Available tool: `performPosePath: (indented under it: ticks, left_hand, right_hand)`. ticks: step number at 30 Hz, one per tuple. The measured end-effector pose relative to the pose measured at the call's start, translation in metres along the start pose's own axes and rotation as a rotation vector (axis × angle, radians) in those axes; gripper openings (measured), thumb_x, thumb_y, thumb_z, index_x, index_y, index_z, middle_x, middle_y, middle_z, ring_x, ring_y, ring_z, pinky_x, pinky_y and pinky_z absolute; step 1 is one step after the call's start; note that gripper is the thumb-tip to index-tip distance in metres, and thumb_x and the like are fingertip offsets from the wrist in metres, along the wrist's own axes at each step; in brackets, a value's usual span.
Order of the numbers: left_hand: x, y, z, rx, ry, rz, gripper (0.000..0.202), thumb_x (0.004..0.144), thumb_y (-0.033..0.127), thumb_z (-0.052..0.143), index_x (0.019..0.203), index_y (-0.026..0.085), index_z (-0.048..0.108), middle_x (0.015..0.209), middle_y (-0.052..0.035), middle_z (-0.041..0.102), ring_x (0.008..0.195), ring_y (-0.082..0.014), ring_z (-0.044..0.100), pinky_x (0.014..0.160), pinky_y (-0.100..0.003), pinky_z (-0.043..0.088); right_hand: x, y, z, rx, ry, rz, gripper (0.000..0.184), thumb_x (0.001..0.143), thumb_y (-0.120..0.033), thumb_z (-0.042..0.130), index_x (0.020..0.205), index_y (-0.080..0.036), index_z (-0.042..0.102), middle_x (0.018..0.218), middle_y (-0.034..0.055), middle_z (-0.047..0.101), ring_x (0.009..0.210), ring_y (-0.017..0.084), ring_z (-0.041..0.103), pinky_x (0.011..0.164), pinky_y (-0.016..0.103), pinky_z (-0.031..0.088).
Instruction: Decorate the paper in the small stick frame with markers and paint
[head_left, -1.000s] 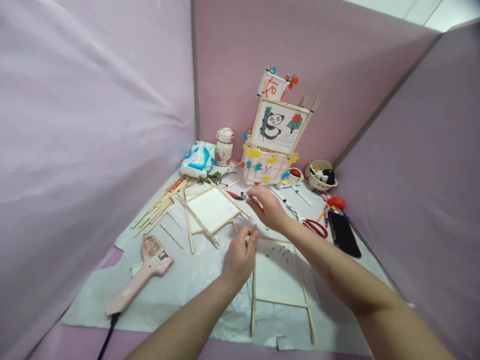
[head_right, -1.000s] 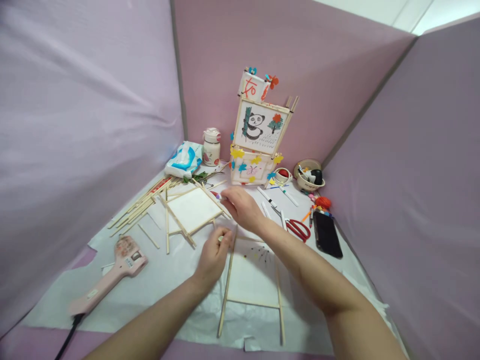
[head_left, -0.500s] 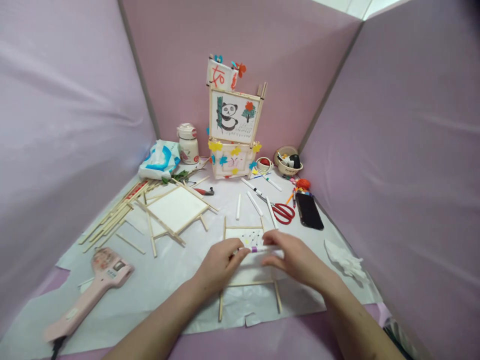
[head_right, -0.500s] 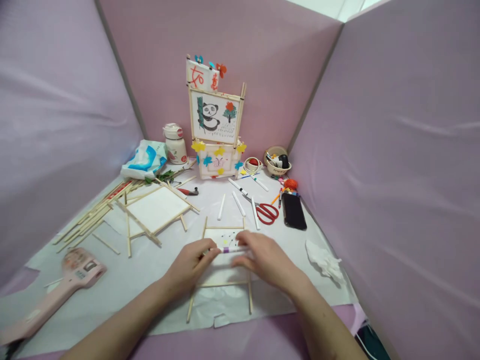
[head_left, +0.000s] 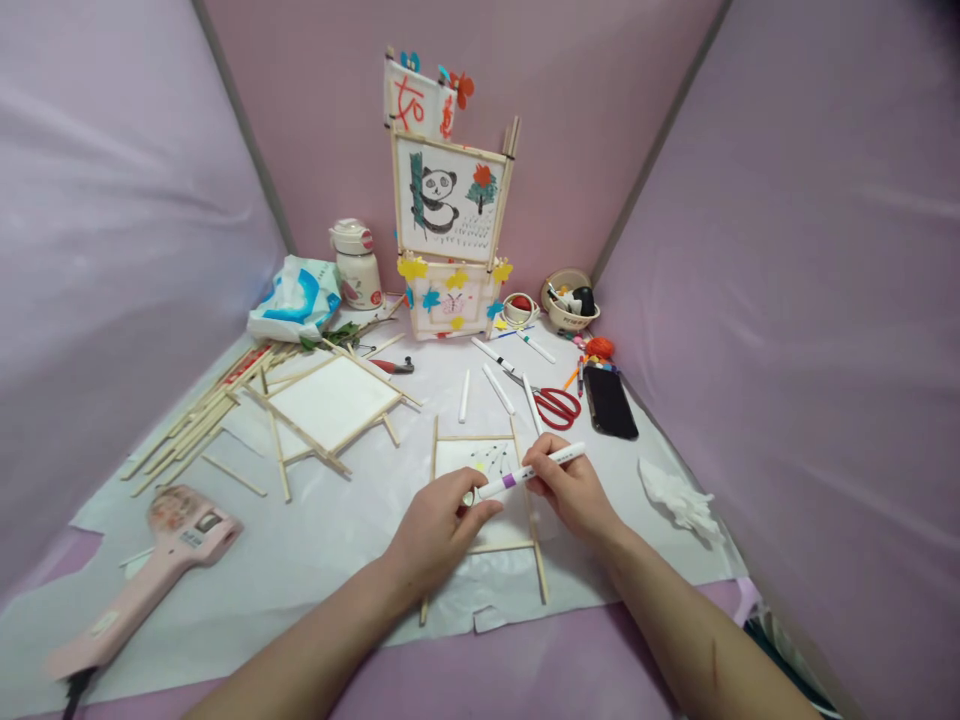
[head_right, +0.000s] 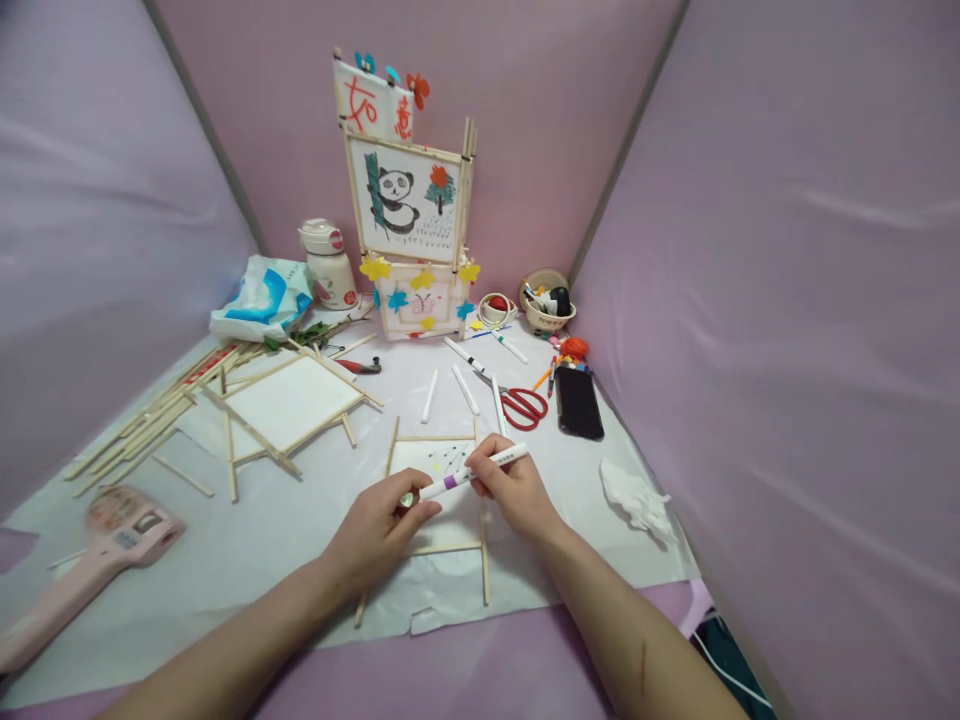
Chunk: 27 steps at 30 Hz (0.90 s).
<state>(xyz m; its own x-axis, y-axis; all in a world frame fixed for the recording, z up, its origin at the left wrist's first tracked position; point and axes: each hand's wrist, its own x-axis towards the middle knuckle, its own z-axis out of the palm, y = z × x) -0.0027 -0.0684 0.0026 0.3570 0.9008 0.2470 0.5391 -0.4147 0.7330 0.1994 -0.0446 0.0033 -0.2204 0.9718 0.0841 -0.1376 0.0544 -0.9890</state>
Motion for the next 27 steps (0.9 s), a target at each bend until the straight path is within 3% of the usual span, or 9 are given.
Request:
performPosePath:
  ticks: [6, 11, 18, 21, 23, 25, 27]
  left_hand:
    - [-0.003, -0.007, 0.006, 0.152, 0.003, 0.093, 0.029, 0.101, 0.042, 0.043, 0.092, 0.019, 0.059, 0.082, -0.0057, 0.061, 0.078, -0.0229, 0.056, 0.072, -0.033, 0.043]
    - [-0.004, -0.004, 0.006, 0.219, -0.018, 0.150, 0.035, 0.102, 0.037, 0.037, 0.077, 0.019, 0.053, 0.075, -0.0061, 0.057, 0.074, -0.0238, 0.055, 0.068, -0.033, 0.040]
    - [0.004, 0.016, 0.004, 0.162, -0.084, 0.119, 0.034, 0.102, 0.035, 0.035, 0.074, 0.020, 0.048, 0.067, -0.0012, 0.056, 0.062, -0.0191, 0.053, 0.060, -0.030, 0.037]
    - [-0.006, 0.028, 0.000, 0.114, -0.093, 0.076, 0.039, 0.104, 0.037, 0.032, 0.070, 0.021, 0.044, 0.063, 0.0009, 0.054, 0.056, -0.0164, 0.051, 0.055, -0.028, 0.036]
    - [-0.021, 0.036, 0.000, 0.082, -0.105, 0.069, 0.046, 0.105, 0.036, 0.025, 0.065, 0.021, 0.040, 0.057, 0.0020, 0.050, 0.051, -0.0145, 0.049, 0.052, -0.027, 0.034]
    - [-0.038, 0.043, 0.003, 0.053, -0.128, 0.097, 0.049, 0.106, 0.037, 0.024, 0.064, 0.020, 0.042, 0.056, 0.0022, 0.052, 0.050, -0.0132, 0.051, 0.051, -0.026, 0.035]
    - [-0.049, 0.050, 0.010, 0.040, -0.109, 0.219, 0.051, 0.106, 0.046, 0.024, 0.069, 0.020, 0.048, 0.061, 0.0010, 0.057, 0.052, -0.0139, 0.053, 0.050, -0.027, 0.036]
  right_hand:
    - [0.001, 0.003, 0.003, -0.036, 0.000, 0.056, 0.031, 0.087, -0.048, 0.064, 0.075, -0.020, 0.056, 0.053, -0.0062, 0.049, 0.049, 0.010, 0.039, 0.050, 0.024, 0.026]
    - [0.001, 0.005, 0.007, 0.005, 0.035, 0.085, 0.032, 0.086, -0.049, 0.063, 0.073, -0.021, 0.054, 0.048, -0.0078, 0.044, 0.045, 0.010, 0.034, 0.048, 0.025, 0.024]
    - [0.000, -0.005, 0.019, 0.206, 0.069, 0.142, 0.033, 0.084, -0.044, 0.065, 0.067, -0.022, 0.048, 0.044, -0.0101, 0.036, 0.043, 0.008, 0.026, 0.047, 0.023, 0.023]
    - [0.005, -0.019, 0.003, 0.251, 0.107, 0.109, 0.038, 0.081, -0.041, 0.067, 0.061, -0.023, 0.041, 0.044, -0.0099, 0.032, 0.042, 0.008, 0.023, 0.044, 0.023, 0.021]
    - [0.011, -0.030, -0.019, 0.281, 0.213, 0.022, 0.049, 0.078, -0.040, 0.069, 0.054, -0.023, 0.030, 0.042, -0.0108, 0.022, 0.040, 0.007, 0.015, 0.041, 0.024, 0.018]
    - [0.017, -0.038, -0.041, 0.284, 0.321, -0.080, 0.049, 0.081, -0.039, 0.067, 0.055, -0.022, 0.029, 0.044, -0.0107, 0.024, 0.040, 0.007, 0.012, 0.041, 0.023, 0.018]
    - [0.019, -0.040, -0.050, 0.246, 0.327, -0.089, 0.045, 0.084, -0.042, 0.063, 0.057, -0.022, 0.032, 0.044, -0.0097, 0.028, 0.039, 0.007, 0.017, 0.041, 0.024, 0.020]
